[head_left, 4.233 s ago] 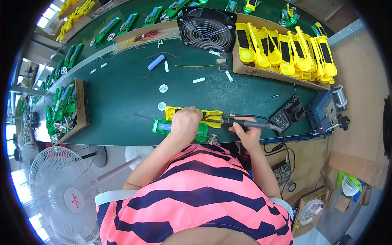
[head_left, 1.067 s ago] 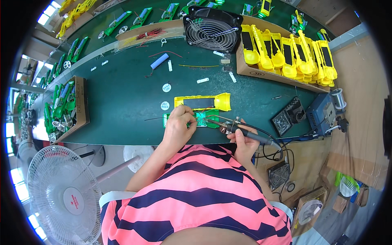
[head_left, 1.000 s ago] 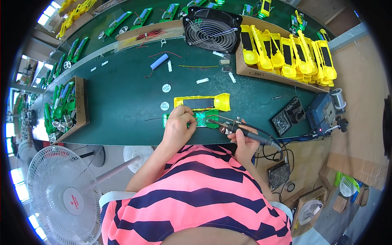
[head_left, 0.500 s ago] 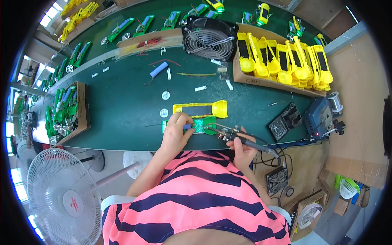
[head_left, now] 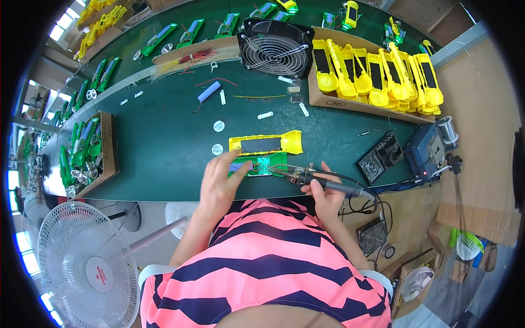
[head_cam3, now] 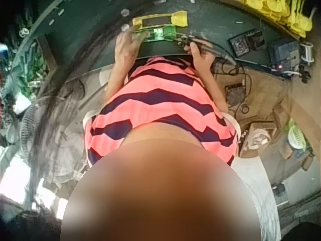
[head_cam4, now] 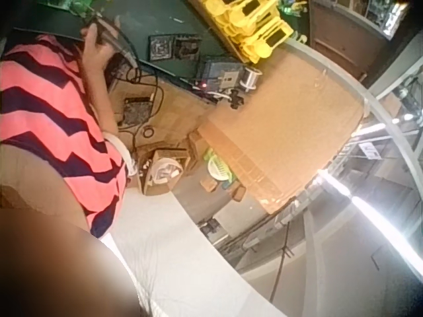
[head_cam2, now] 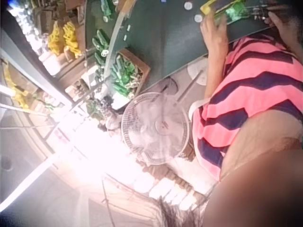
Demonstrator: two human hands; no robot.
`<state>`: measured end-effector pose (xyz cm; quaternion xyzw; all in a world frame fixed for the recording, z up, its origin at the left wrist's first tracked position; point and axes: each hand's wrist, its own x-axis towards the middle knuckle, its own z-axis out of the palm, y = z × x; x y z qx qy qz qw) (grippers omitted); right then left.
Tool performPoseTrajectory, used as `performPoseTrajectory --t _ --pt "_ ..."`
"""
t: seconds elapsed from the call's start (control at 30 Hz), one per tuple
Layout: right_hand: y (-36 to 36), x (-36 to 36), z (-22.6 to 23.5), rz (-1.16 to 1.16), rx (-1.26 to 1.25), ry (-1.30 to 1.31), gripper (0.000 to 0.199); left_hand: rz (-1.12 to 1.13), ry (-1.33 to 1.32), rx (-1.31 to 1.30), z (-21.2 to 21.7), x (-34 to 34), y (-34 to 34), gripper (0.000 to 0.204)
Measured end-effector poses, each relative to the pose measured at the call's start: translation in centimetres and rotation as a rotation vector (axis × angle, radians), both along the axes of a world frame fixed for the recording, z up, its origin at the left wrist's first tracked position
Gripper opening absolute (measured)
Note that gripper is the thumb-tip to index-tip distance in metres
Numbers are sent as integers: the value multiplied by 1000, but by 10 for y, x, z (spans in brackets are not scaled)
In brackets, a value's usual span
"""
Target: The recorder is soldering wires and circuit boards into plastic flashlight casings on an assembly line.
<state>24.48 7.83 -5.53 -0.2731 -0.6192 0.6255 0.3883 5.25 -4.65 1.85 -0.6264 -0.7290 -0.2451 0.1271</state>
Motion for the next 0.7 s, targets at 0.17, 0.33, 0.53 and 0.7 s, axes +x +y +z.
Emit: performPoseTrajectory --t 0.17,0.33,0.53,0.7 --pt "1 -1 10 -10 -102 57 22 -101 -206 16 -26 7 7 17" --pt "5 -1 11 -17 -193 71 21 -95 -165 -48 -25 9 10 16" --pt "5 -6 14 -1 -258 64 23 -119 -145 -123 -23 7 11 19" --pt "6 -10 13 30 -244 64 21 -113 -166 -149 -21 7 11 18"
